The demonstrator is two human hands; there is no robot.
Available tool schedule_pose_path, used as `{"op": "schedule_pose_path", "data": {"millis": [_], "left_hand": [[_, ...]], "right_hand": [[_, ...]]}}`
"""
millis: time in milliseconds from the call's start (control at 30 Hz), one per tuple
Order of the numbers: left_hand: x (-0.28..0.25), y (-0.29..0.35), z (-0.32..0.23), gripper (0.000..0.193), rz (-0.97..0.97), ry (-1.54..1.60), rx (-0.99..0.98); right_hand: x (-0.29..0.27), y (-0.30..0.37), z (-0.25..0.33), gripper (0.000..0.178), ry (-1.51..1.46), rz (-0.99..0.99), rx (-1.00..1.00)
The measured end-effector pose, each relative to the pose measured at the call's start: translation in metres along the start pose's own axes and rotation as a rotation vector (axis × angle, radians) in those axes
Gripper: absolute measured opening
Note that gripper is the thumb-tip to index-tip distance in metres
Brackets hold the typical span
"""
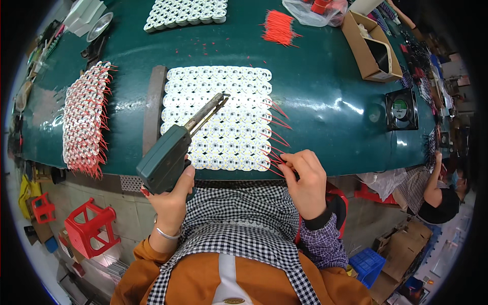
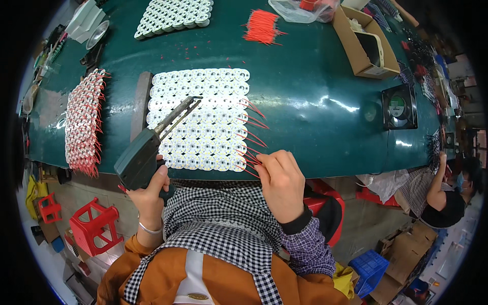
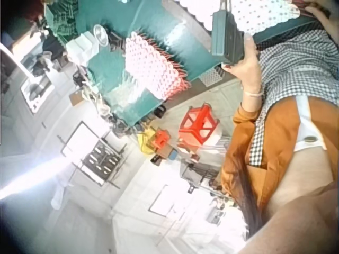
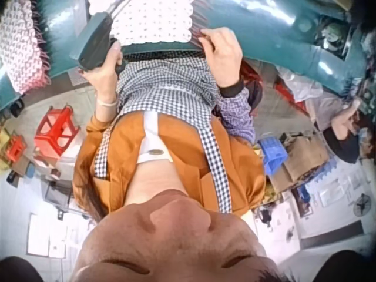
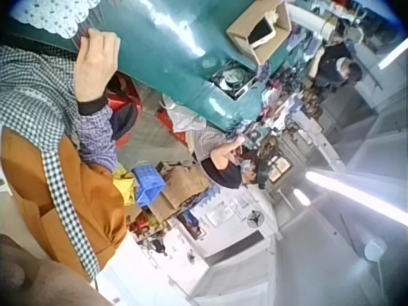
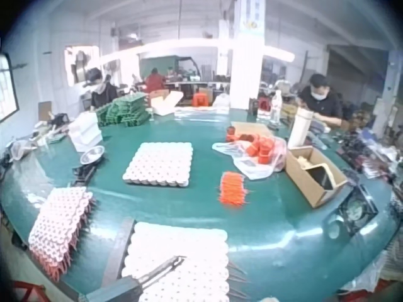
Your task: The person solders red wires onto circular LED circuit boards using a soldering iron, positions a new panel of circuit boards on the workbench, and solders additional wires onto the boards.
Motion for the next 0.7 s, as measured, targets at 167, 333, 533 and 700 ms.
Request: {"op": "schedule_pose_path", "data": {"millis": [167,333,533,700], "left_hand": [[-0.004,-0.002,0.009,0.033,0.021,-0.034,-0.015],[0.007,-0.013,0.018,0.029,0.051,0.161,-0.048],[0.002,-0.016,0.03,0.027,0.056,0.181,-0.069],[0.008,-0.013,0.021,0.023,-0.007,0.148,-0.035]], "right_hand": [[0.007,-0.007,0.004,0.014,0.153,0.042,-0.07],[0.009,-0.006,0.009,0.01,0.38,0.15,-0.151],[-0.026,0.002,-0.023,0.012,0.507,0.175,-0.105],[-0.045,-0.002,-0.04,0.017,0.418,0.133,-0.025]]}}
Point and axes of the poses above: each hand's wrist, its own y-axis away from the middle knuckle, its own x-axis out of the palm, z = x × y, the point moved 5 cm from there along -y, towards the middle knuckle
